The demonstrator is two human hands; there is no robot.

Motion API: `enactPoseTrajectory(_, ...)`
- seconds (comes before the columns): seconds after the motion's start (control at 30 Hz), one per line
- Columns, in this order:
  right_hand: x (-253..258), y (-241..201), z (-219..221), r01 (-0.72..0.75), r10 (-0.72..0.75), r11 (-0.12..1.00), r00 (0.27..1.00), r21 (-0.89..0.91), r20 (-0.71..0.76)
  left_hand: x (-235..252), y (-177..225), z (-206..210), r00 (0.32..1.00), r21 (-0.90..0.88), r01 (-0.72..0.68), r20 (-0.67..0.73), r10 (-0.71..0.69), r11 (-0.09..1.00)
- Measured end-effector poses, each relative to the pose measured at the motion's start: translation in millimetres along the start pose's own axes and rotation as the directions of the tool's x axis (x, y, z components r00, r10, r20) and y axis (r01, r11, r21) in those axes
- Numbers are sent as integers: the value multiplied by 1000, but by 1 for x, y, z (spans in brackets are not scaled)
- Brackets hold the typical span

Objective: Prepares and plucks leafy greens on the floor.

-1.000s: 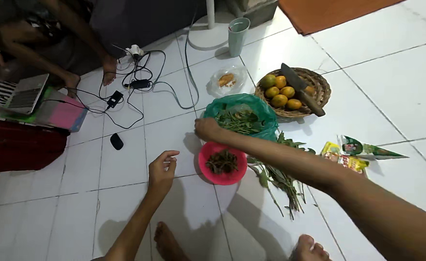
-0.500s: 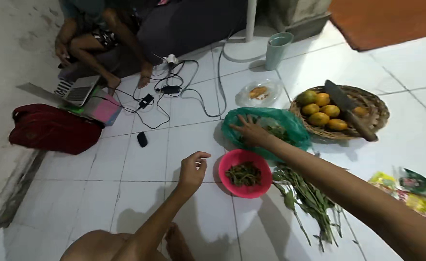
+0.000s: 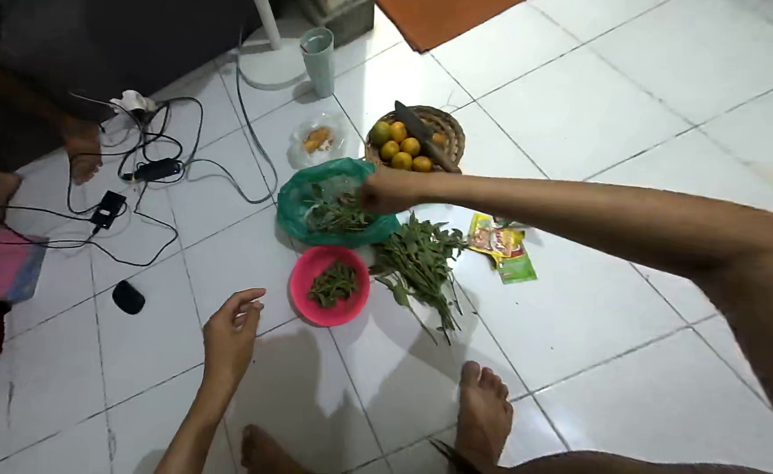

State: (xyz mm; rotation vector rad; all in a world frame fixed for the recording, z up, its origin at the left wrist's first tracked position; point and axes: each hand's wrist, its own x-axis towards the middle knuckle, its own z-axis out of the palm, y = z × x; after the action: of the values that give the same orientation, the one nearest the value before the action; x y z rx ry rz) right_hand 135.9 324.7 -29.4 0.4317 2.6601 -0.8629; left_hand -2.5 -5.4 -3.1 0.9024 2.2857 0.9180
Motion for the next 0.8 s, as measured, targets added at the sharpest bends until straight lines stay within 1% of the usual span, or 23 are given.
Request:
enactPoseTrajectory(0.03, -15, 12, 18, -118, 119, 993, 991, -21, 60, 1, 2, 1, 1000, -6, 9, 6, -9, 1000)
enactPoseTrajectory(0.07, -31, 26, 42, -235, 235, 972, 964, -20, 125, 1, 4, 2, 1000, -11, 13, 14, -13, 1000)
enactPoseTrajectory(0.1, -46, 40, 68, -333, 329, 943, 922, -14, 206, 2, 5, 3, 1000, -15, 13, 19, -13, 1000)
enactPoseTrajectory(0.13, -61, 47, 88, -421, 402, 907, 856, -14, 324, 2, 7, 5, 1000, -20, 13, 24, -13, 1000)
enactPoseTrajectory(0.17, -77, 52, 108, -481, 445, 877, 795, -20, 413, 2, 9, 6, 999, -24, 17, 31, -16, 1000)
enactPoseTrajectory(0.2, -91, 54, 125, -519, 469, 854, 750, -24, 465, 3, 10, 7, 999, -28, 19, 34, -19, 999)
enactPoseTrajectory(0.23, -103, 52, 139, -527, 475, 849, 733, -33, 487, 3, 10, 7, 999, -29, 20, 36, -18, 999)
enactPoseTrajectory(0.27, -114, 48, 152, -506, 460, 861, 746, -38, 482, 3, 9, 8, 999, -29, 19, 40, -17, 999)
enactPoseTrajectory(0.37, -128, 36, 179, -382, 349, 924, 820, -20, 453, 4, 5, 11, 999, -37, 22, 44, -20, 999)
enactPoseTrajectory(0.43, -127, 26, 189, -330, 301, 944, 838, -16, 456, 5, 5, 13, 998, -46, 34, 51, -32, 998)
enactPoseTrajectory(0.47, -124, 22, 194, -324, 293, 946, 840, -12, 458, 5, 6, 15, 998, -53, 41, 55, -38, 998)
enactPoseTrajectory(0.53, -115, 18, 203, -347, 310, 938, 820, -13, 481, 6, 10, 18, 997, -54, 52, 66, -48, 997)
enactPoseTrajectory(0.6, -104, 22, 211, -401, 329, 914, 816, 57, 475, 7, 14, 20, 995, -37, 58, 87, -54, 998)
enactPoseTrajectory(0.67, -94, 24, 216, -496, 355, 842, 806, 212, 473, 6, 17, 24, 994, -22, 52, 99, -50, 998)
enactPoseTrajectory(0.7, -92, 23, 219, -544, 365, 770, 804, 334, 470, 5, 18, 27, 993, -21, 46, 105, -44, 999)
enactPoseTrajectory(0.73, -93, 17, 219, -582, 367, 656, 802, 481, 471, 5, 18, 28, 993, -22, 40, 112, -37, 999)
enactPoseTrajectory(0.77, -96, 6, 214, -603, 355, 503, 798, 620, 488, 6, 19, 28, 992, -24, 37, 122, -34, 999)
enactPoseTrajectory(0.8, -102, -8, 203, -596, 321, 351, 801, 722, 505, 6, 19, 28, 991, -28, 40, 132, -36, 999)
